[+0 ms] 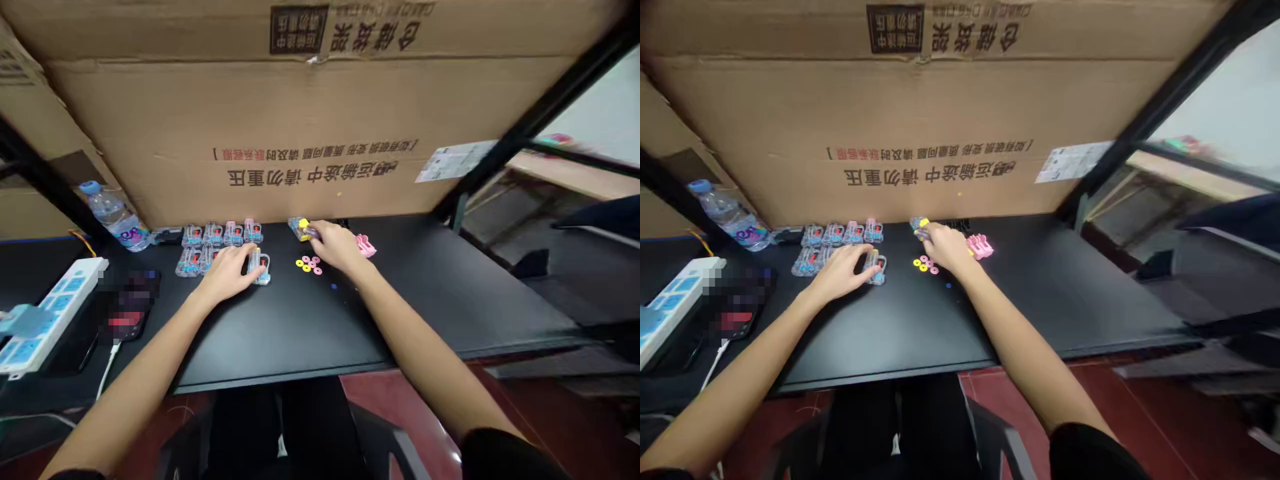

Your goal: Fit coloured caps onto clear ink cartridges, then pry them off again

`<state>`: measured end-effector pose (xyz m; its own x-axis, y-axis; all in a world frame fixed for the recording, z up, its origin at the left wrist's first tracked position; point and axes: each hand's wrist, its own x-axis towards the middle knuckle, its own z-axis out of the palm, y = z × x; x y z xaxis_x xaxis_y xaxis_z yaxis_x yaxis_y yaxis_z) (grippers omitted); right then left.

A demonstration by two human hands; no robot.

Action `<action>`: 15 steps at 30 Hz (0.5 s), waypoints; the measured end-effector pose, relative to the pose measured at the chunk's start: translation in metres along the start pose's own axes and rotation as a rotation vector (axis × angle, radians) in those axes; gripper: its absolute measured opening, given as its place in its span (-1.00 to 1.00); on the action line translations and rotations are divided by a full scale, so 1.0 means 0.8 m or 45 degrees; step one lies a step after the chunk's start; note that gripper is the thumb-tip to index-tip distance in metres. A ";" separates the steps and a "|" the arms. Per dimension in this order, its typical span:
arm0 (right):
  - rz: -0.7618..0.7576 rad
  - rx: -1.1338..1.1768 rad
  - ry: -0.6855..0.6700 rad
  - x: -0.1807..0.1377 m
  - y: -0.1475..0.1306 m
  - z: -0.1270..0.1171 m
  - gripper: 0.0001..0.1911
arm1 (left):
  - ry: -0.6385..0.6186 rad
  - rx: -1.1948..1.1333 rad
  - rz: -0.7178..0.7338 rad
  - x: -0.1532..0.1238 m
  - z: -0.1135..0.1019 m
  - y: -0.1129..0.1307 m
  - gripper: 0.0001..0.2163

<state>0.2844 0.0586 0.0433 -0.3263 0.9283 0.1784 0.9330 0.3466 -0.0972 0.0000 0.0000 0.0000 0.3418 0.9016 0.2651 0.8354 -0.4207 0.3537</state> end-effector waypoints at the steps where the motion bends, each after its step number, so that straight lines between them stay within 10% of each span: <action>1: 0.010 -0.024 -0.039 0.001 -0.004 0.006 -0.56 | 0.030 0.002 0.024 0.001 -0.001 0.000 -0.57; 15: -0.081 0.077 0.095 0.003 -0.027 0.038 -0.60 | 0.016 0.016 0.215 -0.003 -0.004 -0.003 -0.74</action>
<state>0.2590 0.0574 0.0157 -0.3704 0.8923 0.2580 0.8992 0.4141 -0.1415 -0.0045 -0.0017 0.0016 0.4728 0.8168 0.3308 0.7719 -0.5649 0.2917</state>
